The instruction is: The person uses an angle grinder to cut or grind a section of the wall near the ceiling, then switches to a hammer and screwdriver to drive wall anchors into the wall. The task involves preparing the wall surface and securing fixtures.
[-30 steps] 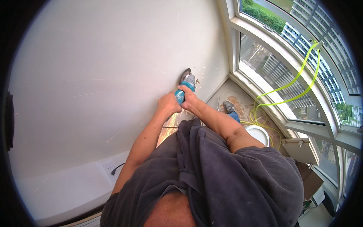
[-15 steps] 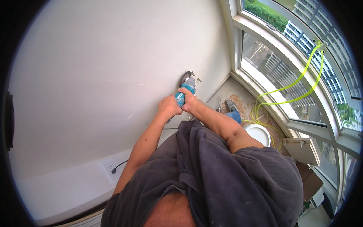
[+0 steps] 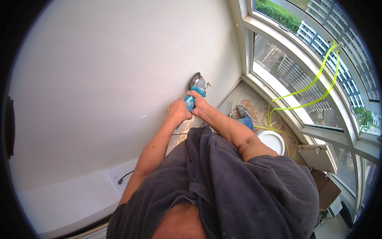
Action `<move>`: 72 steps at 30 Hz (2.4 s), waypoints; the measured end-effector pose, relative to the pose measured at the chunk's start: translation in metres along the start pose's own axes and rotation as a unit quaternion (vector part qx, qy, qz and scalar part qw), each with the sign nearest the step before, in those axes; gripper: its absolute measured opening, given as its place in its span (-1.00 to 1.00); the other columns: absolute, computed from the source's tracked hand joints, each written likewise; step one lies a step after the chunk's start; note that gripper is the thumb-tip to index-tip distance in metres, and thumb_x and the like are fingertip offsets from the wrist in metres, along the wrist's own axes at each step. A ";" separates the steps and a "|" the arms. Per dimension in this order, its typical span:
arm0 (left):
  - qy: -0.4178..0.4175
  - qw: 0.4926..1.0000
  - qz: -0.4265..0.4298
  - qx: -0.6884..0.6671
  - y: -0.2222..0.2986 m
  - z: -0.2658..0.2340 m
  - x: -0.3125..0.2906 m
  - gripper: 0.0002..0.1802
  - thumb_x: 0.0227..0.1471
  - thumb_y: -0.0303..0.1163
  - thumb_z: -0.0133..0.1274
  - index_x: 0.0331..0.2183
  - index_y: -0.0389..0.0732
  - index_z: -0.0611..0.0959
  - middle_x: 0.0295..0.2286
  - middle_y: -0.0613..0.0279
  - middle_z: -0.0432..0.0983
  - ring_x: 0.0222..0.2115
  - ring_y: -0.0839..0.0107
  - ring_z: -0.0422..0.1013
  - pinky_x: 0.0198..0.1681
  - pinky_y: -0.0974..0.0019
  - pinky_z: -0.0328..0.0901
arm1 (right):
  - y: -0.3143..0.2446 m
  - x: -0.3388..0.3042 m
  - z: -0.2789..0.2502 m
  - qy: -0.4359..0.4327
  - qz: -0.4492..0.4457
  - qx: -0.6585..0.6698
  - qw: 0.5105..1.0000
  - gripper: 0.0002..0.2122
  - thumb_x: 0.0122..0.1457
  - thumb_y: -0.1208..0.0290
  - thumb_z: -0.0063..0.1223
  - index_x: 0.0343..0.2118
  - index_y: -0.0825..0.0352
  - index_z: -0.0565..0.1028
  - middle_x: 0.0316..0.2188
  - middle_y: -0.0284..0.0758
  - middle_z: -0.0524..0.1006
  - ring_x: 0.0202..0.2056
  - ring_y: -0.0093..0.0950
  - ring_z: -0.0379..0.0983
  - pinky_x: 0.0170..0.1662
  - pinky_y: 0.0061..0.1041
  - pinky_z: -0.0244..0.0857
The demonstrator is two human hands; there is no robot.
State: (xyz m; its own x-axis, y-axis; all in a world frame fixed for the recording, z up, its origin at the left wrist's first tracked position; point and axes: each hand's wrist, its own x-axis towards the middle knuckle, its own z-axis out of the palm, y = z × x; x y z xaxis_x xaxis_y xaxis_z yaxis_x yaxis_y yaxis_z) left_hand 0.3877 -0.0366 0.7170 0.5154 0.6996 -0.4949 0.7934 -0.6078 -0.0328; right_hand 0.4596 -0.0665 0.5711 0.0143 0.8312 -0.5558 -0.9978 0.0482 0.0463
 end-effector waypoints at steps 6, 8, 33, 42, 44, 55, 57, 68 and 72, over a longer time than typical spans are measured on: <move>-0.004 1.000 -0.004 0.000 0.001 0.000 0.001 -0.42 -0.28 -0.35 0.37 -0.13 -0.33 0.62 -0.21 -0.15 0.67 -0.13 -0.03 0.61 -0.04 0.06 0.49 | 0.000 -0.001 0.001 -0.013 -0.031 -0.004 0.999 -0.71 0.00 0.33 0.35 -0.27 0.22 0.44 -0.42 -0.24 0.53 -0.36 -0.17 0.54 -0.05 -0.01 0.49; 0.002 1.000 -0.002 -0.001 0.002 0.000 0.002 -0.42 -0.27 -0.35 0.37 -0.13 -0.33 0.62 -0.21 -0.15 0.67 -0.13 -0.03 0.61 -0.05 0.06 0.49 | -0.002 0.002 -0.002 -0.019 -0.024 -0.003 1.000 -0.71 0.00 0.33 0.35 -0.28 0.22 0.44 -0.42 -0.25 0.53 -0.36 -0.18 0.54 -0.06 0.00 0.49; -0.024 1.000 -0.012 0.008 0.002 0.003 -0.002 -0.42 -0.33 -0.35 0.39 -0.16 -0.31 0.65 -0.23 -0.14 0.67 -0.13 -0.01 0.61 -0.04 0.07 0.50 | 0.004 0.004 -0.011 -0.010 0.015 0.015 1.000 -0.69 0.02 0.34 0.37 -0.22 0.22 0.45 -0.32 -0.21 0.58 -0.26 -0.14 0.57 0.05 0.02 0.46; 0.020 1.000 -0.003 -0.001 0.002 0.003 -0.001 -0.44 -0.31 -0.36 0.37 -0.17 -0.32 0.63 -0.23 -0.14 0.67 -0.16 -0.03 0.62 -0.07 0.06 0.50 | 0.000 -0.001 -0.002 -0.009 -0.011 0.007 1.000 -0.66 0.00 0.34 0.35 -0.20 0.24 0.43 -0.36 -0.22 0.55 -0.29 -0.16 0.55 0.01 0.00 0.47; 0.007 1.000 -0.004 0.000 0.000 0.007 -0.001 -0.45 -0.32 -0.36 0.38 -0.18 -0.32 0.63 -0.24 -0.14 0.67 -0.16 -0.03 0.61 -0.07 0.06 0.50 | 0.002 -0.008 0.003 0.013 -0.001 0.002 1.000 -0.67 0.00 0.35 0.36 -0.22 0.23 0.44 -0.35 -0.22 0.55 -0.27 -0.16 0.55 0.02 0.01 0.46; -0.015 0.997 -0.010 -0.077 -0.027 0.045 -0.014 -0.46 -0.32 -0.37 0.40 -0.20 -0.33 0.64 -0.26 -0.14 0.68 -0.16 -0.04 0.62 -0.07 0.06 0.49 | 0.021 -0.004 -0.030 0.070 0.063 -0.031 0.995 -0.63 -0.03 0.37 0.38 -0.17 0.25 0.48 -0.19 -0.20 0.58 -0.12 -0.10 0.55 0.18 0.10 0.36; -0.018 0.996 -0.020 -0.086 -0.028 0.052 -0.009 -0.47 -0.29 -0.37 0.39 -0.18 -0.33 0.63 -0.24 -0.14 0.67 -0.15 -0.04 0.61 -0.06 0.05 0.49 | 0.019 -0.006 -0.029 0.085 0.065 -0.043 0.993 -0.60 -0.03 0.36 0.39 -0.13 0.25 0.47 -0.17 -0.19 0.58 -0.08 -0.08 0.54 0.20 0.12 0.34; -0.038 0.994 -0.021 -0.098 -0.026 0.045 0.004 -0.49 -0.23 -0.38 0.35 -0.15 -0.31 0.63 -0.17 -0.15 0.66 -0.09 -0.04 0.59 -0.01 0.05 0.49 | 0.009 0.022 -0.040 0.087 0.053 -0.082 0.991 -0.57 -0.05 0.30 0.41 -0.11 0.24 0.48 -0.13 -0.16 0.61 -0.06 -0.06 0.54 0.25 0.10 0.29; -0.038 0.995 -0.020 -0.095 -0.026 0.042 0.008 -0.48 -0.24 -0.38 0.35 -0.15 -0.32 0.64 -0.17 -0.16 0.66 -0.09 -0.05 0.59 -0.01 0.05 0.49 | 0.007 0.027 -0.041 0.091 0.059 -0.072 0.991 -0.56 -0.04 0.30 0.41 -0.10 0.25 0.48 -0.13 -0.16 0.61 -0.06 -0.05 0.54 0.25 0.10 0.28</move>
State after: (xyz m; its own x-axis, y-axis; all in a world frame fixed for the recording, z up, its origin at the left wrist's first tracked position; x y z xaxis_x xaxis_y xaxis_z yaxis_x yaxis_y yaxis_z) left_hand 0.3572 -0.0310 0.6778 0.4628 0.6871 -0.5602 0.8631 -0.4933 0.1080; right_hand 0.4501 -0.0666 0.5226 -0.1020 0.7116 -0.6951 -0.9909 -0.1345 0.0077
